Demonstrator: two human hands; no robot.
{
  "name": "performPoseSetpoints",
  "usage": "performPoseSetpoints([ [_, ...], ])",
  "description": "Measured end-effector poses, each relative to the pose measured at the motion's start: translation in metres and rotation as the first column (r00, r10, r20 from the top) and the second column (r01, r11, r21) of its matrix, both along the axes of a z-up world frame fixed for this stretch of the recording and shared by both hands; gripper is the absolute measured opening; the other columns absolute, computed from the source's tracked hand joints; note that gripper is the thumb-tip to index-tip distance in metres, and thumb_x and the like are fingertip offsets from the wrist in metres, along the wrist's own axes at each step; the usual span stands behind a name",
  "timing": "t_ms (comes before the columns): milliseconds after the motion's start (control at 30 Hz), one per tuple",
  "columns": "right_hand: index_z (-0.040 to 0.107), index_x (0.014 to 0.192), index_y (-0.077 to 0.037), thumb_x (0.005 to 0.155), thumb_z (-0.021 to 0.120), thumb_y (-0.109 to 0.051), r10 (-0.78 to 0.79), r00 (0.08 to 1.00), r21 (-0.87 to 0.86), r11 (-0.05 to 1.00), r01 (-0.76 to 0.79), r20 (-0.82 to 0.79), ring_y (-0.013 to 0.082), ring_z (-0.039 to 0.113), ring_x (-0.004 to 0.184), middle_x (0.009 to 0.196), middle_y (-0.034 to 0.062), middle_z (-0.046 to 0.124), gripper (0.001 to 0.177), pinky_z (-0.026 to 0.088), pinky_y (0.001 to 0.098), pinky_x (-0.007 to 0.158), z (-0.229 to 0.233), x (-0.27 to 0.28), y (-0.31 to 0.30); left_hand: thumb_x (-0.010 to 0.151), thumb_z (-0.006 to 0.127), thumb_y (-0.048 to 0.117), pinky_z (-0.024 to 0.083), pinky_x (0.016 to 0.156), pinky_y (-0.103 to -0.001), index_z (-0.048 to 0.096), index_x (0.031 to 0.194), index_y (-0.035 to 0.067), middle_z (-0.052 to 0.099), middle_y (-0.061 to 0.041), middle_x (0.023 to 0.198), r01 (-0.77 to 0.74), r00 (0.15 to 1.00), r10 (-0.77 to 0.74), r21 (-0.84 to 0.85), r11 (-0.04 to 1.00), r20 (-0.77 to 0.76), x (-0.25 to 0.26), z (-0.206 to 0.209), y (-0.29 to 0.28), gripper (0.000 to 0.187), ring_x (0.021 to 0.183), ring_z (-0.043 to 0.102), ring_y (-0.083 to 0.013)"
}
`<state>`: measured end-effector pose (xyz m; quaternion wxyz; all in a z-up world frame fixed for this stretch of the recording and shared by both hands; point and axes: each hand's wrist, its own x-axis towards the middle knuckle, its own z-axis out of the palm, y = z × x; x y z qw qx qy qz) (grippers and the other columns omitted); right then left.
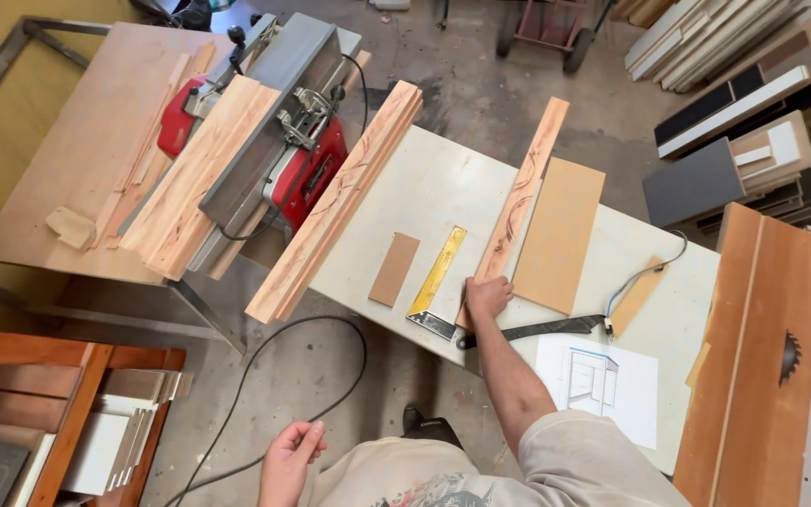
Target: The person uses a miter saw to cut a long wooden plank into smaller pieces. They measure the wood with a tape measure, mark it with a pencil, and then operate the saw to make precise cuts. The cut pieces are then moved to a nearby table.
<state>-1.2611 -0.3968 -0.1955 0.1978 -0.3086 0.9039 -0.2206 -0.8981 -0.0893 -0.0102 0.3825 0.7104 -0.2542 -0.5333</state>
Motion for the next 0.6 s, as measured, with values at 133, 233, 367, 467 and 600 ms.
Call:
performPoseSetpoints([
  [133, 0.049, 0.128, 0.004, 0.074, 0.076, -0.040, -0.011, 0.993, -0.041, 0.999, 0.016, 0.117, 0.0475, 0.051, 0.123, 0.133, 0.0267, 0.052, 0.074, 0.044, 0.0551, 0.103, 0.004, -0.005, 0.005, 0.095, 0.072, 0.021, 0.045, 0.068, -0.029, 0.076, 0.084, -0.001, 0.070, -0.010, 0.070, -0.049, 0.999, 0.047, 0.085, 0.995, 0.015, -0.012, 0.011, 0.000, 0.025, 0.066, 0.056, -0.0174],
  [233, 0.047, 0.127, 0.003, 0.074, 0.075, -0.038, -0.011, 0.984, -0.035, 0.999, 0.018, 0.175, 0.0484, 0.059, 0.117, 0.129, 0.0264, 0.054, 0.071, 0.050, 0.0568, 0.096, 0.014, -0.011, 0.011, 0.094, 0.073, 0.022, 0.046, 0.070, -0.030, 0.075, 0.084, -0.001, 0.070, -0.011, 0.071, -0.027, 1.000, 0.026, 0.073, 0.997, 0.007, -0.017, 0.018, -0.001, 0.025, 0.067, 0.056, -0.0182],
  [367, 0.042, 0.130, -0.001, 0.075, 0.074, -0.040, 0.025, 0.974, 0.022, 0.999, -0.030, 0.225, 0.0481, 0.061, 0.115, 0.131, 0.0271, 0.054, 0.075, 0.052, 0.0559, 0.093, 0.036, -0.014, 0.020, 0.094, 0.072, 0.021, 0.049, 0.070, -0.030, 0.078, 0.090, -0.002, 0.071, -0.012, 0.073, -0.010, 1.000, 0.009, 0.063, 0.998, 0.012, -0.021, 0.015, -0.006, 0.024, 0.068, 0.057, -0.0182],
  [467, 0.047, 0.130, -0.004, 0.075, 0.079, -0.037, 0.052, 0.937, -0.015, 0.999, -0.051, 0.345, 0.0394, 0.067, 0.112, 0.128, 0.0192, 0.066, 0.072, 0.056, 0.0495, 0.091, 0.067, -0.014, 0.025, 0.094, 0.073, 0.023, 0.047, 0.070, -0.030, 0.071, 0.083, 0.002, 0.069, -0.009, 0.073, 0.033, 0.999, -0.034, 0.095, 0.995, 0.011, -0.028, 0.026, -0.013, 0.023, 0.068, 0.055, -0.0164],
  [600, 0.053, 0.127, -0.002, 0.073, 0.077, -0.033, 0.104, 0.887, -0.118, 0.991, -0.056, 0.450, 0.0343, 0.068, 0.111, 0.125, 0.0173, 0.069, 0.067, 0.056, 0.0435, 0.090, 0.106, -0.014, 0.038, 0.094, 0.072, 0.024, 0.047, 0.071, -0.029, 0.072, 0.089, 0.003, 0.071, -0.008, 0.076, 0.156, 0.987, -0.158, 0.160, 0.975, -0.002, -0.039, 0.034, -0.030, 0.022, 0.069, 0.057, -0.0161],
])
